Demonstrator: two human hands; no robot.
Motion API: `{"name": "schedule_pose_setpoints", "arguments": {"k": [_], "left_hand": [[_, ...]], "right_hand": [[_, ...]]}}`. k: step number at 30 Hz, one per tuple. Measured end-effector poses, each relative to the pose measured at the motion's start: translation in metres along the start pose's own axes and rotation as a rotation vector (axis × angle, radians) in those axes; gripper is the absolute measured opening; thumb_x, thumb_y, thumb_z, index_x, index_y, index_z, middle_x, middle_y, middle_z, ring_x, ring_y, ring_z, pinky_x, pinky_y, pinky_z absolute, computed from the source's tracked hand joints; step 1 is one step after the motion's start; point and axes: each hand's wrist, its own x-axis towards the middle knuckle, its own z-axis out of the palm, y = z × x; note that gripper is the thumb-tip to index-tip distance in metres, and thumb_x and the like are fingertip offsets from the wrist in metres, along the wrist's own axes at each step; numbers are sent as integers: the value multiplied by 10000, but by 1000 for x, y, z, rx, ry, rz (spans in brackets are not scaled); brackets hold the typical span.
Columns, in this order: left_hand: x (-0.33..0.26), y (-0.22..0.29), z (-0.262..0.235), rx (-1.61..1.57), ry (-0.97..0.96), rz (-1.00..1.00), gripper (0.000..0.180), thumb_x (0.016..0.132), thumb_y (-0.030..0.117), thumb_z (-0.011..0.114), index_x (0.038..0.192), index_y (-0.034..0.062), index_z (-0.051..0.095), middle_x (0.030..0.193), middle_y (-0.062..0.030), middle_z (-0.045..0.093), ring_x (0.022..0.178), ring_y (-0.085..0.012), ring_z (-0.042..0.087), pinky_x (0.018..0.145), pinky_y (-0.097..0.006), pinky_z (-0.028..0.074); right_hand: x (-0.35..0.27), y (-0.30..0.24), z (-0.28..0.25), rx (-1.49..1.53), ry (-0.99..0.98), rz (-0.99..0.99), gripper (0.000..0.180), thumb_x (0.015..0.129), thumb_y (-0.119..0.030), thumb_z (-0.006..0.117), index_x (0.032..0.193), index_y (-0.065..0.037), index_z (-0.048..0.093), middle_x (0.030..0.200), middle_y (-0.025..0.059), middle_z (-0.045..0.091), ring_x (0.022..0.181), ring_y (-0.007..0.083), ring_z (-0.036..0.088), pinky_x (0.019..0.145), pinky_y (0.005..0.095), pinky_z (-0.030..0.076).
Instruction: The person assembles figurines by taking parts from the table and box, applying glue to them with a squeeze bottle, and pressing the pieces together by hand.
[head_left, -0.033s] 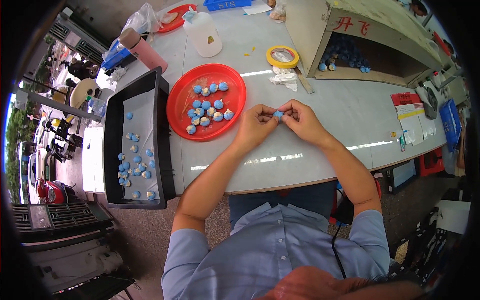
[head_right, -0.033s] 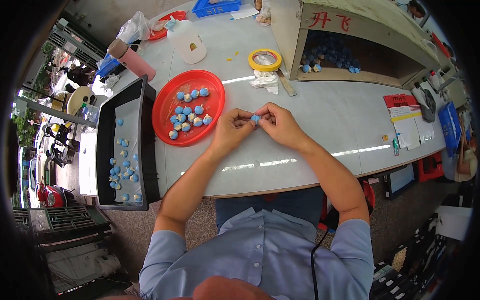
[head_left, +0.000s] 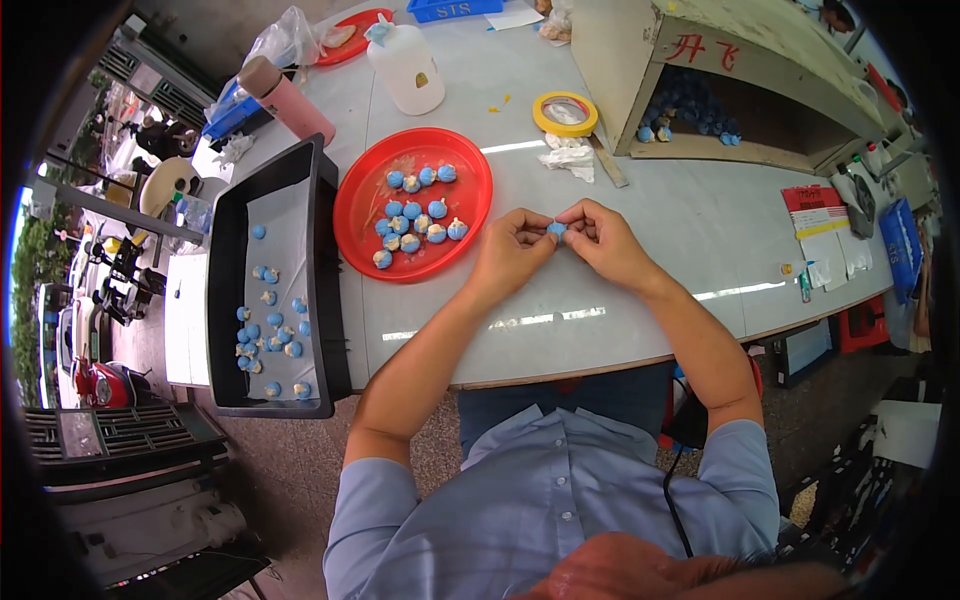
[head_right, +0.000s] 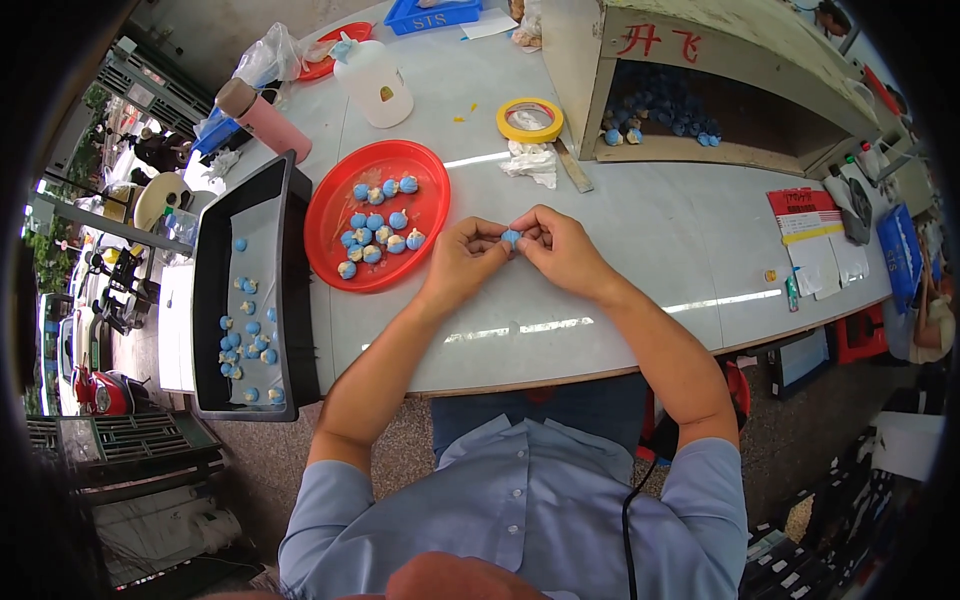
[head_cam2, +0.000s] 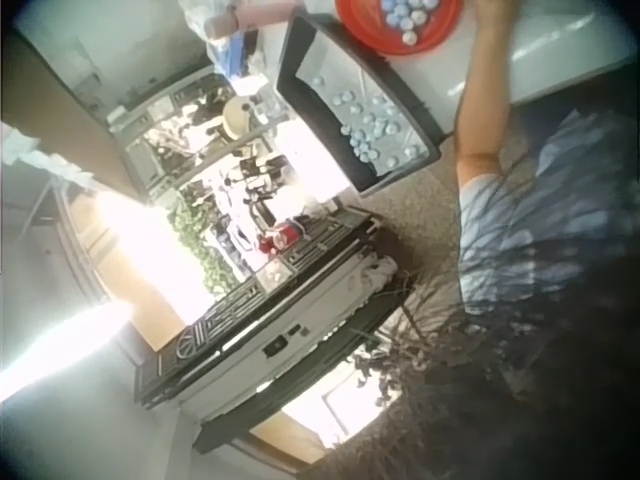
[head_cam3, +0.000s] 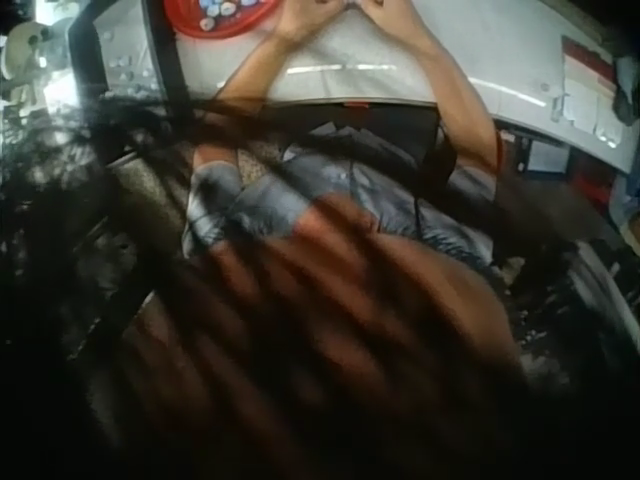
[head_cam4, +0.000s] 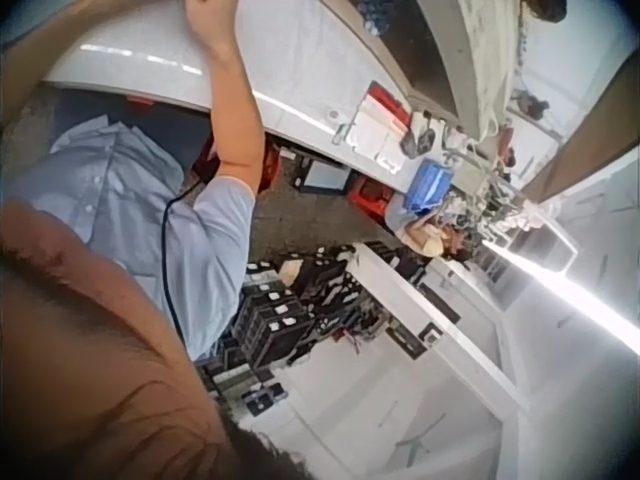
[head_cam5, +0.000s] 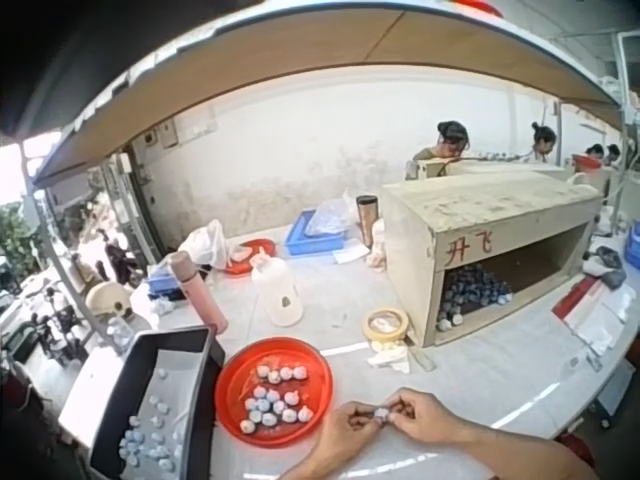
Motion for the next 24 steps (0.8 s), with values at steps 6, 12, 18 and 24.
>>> {"name": "schedule_pose_setpoints", "arguments": {"k": [6, 12, 18, 24], "left_hand": [[1, 2, -1, -23, -11, -16, 234, 834, 52, 683, 1013, -79, 609, 903, -118, 672, 801, -110, 655, 694, -226, 531], [0, 10, 0, -125, -36, -72, 238, 867, 36, 651, 1052, -93, 577, 921, -128, 664, 815, -134, 661, 709, -234, 545], [1, 15, -3, -213, -63, -131, 244, 911, 51, 609, 1107, -82, 549, 944, -129, 656, 813, -154, 665, 708, -251, 558], [-2, 17, -5, -226, -82, -123, 274, 939, 118, 596, 1142, -56, 534, 949, -117, 652, 795, -141, 657, 687, -250, 551]], "right_hand": [[-2, -8, -5, 66, -41, 99, 159, 920, -32, 543, 1075, -13, 576, 868, 14, 603, 728, 47, 531, 610, 198, 441], [-2, -9, -4, 132, -51, 135, 162, 936, -63, 530, 1087, -27, 576, 874, 8, 600, 727, 52, 526, 601, 204, 437], [-3, -13, -2, 138, -28, 130, 159, 945, -90, 538, 1087, -28, 572, 886, 6, 603, 740, 48, 534, 595, 202, 443], [-2, -14, 2, 167, -11, 168, 168, 946, -117, 562, 1088, -26, 568, 883, 11, 604, 735, 48, 541, 587, 204, 454]]}}
